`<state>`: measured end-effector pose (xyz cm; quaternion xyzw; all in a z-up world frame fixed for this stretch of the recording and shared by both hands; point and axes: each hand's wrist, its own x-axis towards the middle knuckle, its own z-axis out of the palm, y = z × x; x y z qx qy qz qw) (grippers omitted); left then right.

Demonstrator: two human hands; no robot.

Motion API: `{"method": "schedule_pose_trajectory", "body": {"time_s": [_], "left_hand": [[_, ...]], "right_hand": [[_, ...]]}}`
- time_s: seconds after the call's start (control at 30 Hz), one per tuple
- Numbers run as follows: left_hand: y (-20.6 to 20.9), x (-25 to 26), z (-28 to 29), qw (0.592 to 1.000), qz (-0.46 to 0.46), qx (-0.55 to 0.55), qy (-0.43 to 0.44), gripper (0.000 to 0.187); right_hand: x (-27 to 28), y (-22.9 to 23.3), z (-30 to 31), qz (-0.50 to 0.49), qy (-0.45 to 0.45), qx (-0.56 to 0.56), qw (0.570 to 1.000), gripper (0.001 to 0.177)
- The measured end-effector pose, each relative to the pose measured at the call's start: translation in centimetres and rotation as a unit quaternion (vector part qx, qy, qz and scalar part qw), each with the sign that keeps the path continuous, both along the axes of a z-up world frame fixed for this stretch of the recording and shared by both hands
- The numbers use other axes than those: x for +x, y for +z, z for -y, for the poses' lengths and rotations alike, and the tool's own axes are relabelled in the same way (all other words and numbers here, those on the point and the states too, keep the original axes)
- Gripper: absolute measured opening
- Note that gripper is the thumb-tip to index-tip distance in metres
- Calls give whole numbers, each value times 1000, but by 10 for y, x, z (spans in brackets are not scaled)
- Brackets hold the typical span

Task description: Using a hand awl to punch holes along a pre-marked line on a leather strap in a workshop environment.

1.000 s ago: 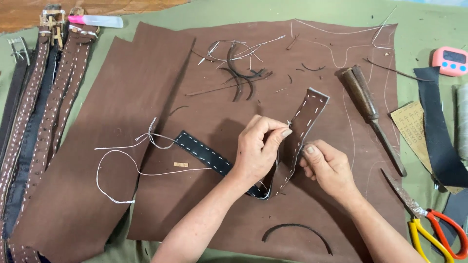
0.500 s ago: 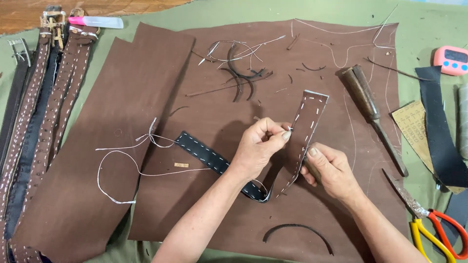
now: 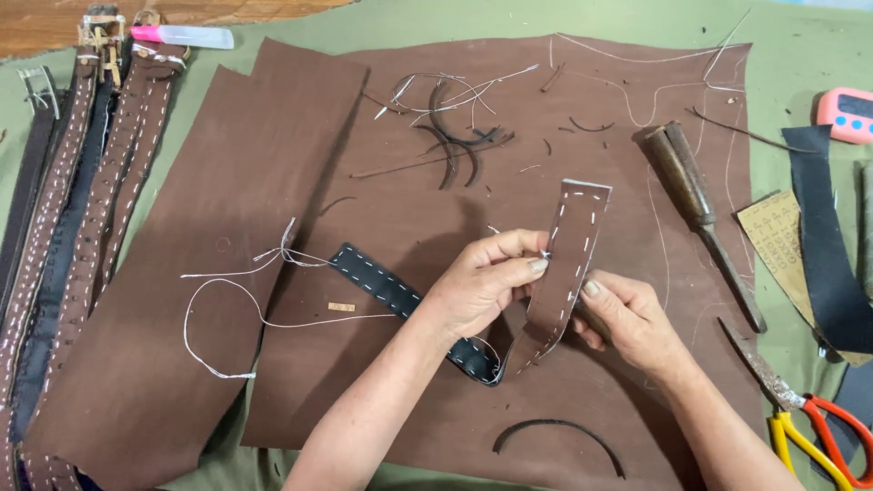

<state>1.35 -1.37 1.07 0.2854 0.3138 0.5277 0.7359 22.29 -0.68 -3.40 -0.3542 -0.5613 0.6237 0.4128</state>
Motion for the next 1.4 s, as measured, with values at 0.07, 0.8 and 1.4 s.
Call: {"method": "schedule_pose_trajectory", "body": {"time_s": [0.07,0.8,1.4], "left_hand": [[-2,2,0,1000,6,-2,0,27],[2,10,17,999,31,-11,-6,18],[-7,6,7,999,0,-16,31,18]], "right_hand": [[2,-4,-4,-7,4,-5,1000,38],[5,-21,-8,-87,-15,-118,989,46],[7,4,2,-72,83,-32,993,44]]}}
